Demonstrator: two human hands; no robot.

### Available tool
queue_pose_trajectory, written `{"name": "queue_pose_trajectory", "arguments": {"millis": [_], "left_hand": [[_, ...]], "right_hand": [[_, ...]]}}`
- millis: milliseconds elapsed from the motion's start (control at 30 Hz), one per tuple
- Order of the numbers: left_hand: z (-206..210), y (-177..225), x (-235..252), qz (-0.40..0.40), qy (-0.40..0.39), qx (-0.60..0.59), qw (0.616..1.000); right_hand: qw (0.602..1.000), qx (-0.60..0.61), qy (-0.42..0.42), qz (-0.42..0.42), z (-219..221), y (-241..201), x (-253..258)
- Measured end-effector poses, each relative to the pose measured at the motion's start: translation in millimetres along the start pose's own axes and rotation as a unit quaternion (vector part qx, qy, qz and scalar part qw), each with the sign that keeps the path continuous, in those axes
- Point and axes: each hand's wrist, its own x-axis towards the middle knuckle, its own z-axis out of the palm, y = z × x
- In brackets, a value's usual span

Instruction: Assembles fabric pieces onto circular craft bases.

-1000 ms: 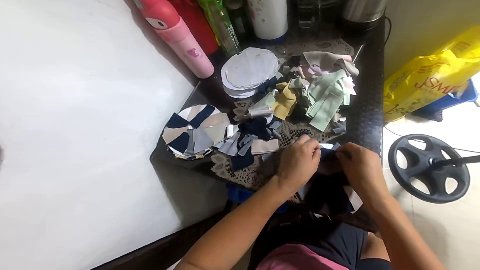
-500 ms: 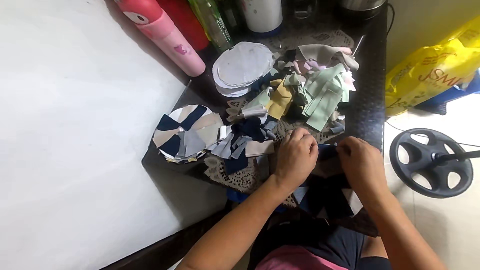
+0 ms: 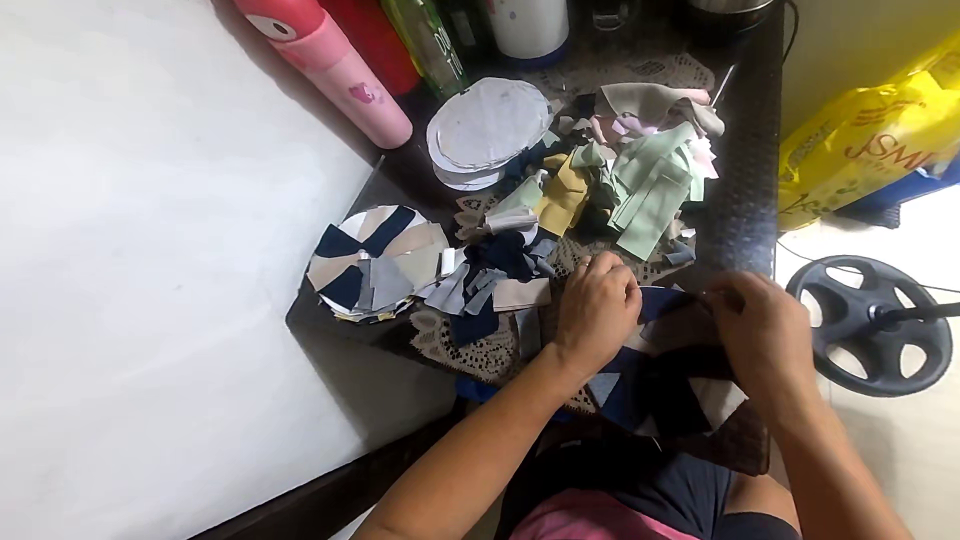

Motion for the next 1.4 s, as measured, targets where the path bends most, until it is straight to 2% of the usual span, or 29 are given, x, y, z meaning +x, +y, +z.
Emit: {"name": "queue_pose_trajectory", "arguments": {"millis": [133,367,500,567,633,700,767,867,967,1067,1133,1167,1233,1300,1400], "left_hand": [[-2,0,2,-0.005,-0.012,-0.007,1.0],[-3,0,3,-0.007,-0.009,-0.016,1.0],[-4,-1,1,0.015,0.01,-0.045,0.999],[-9,0,0,0.031,0.01,-0.078,0.996],[-17,2,-1,0.048,-0.023,-0.131,0.99],[-27,4,0,0.079,-0.07,-0.175,0.979],[-35,7,1,0.122,-0.099,-0.194,0.968],[-46,11,-1,0.16,-0.104,-0.198,0.961],[-49,10,-8,0.134,-0.104,-0.196,0.966],[-44,12,-23,0.04,-0.098,-0.248,0.963],[-45,17,-37,-0.066,-0.12,-0.337,0.931],[-47,21,-43,-0.121,-0.153,-0.396,0.898],[-53,26,-51,-0.218,-0.228,-0.502,0.805],[-54,26,-58,-0.25,-0.251,-0.572,0.74],[-50,26,-65,-0.239,-0.23,-0.622,0.709]], "right_hand": [[1.0,-0.009,0.014,-0.002,-7,8,-9],[0.999,-0.023,0.021,-0.025,7,-3,-14],[0.999,-0.03,0.018,-0.016,9,-4,-10],[0.998,-0.018,0.04,-0.044,9,-2,-11],[0.994,0.022,0.043,-0.098,8,1,-13],[0.988,0.076,-0.008,-0.136,6,2,-13],[0.982,0.119,-0.076,-0.127,0,0,-13],[0.974,0.167,-0.103,-0.111,-7,1,-15],[0.968,0.213,-0.113,-0.072,-15,1,-22],[0.973,0.207,-0.079,-0.062,-19,-6,-34],[0.984,0.145,-0.008,-0.103,-16,-10,-44],[0.983,0.12,0.03,-0.135,-14,-11,-49],[0.975,0.067,0.096,-0.189,-10,-13,-57],[0.97,0.07,0.122,-0.2,-6,-15,-67],[0.964,0.211,0.089,-0.133,-2,-19,-80]]}}
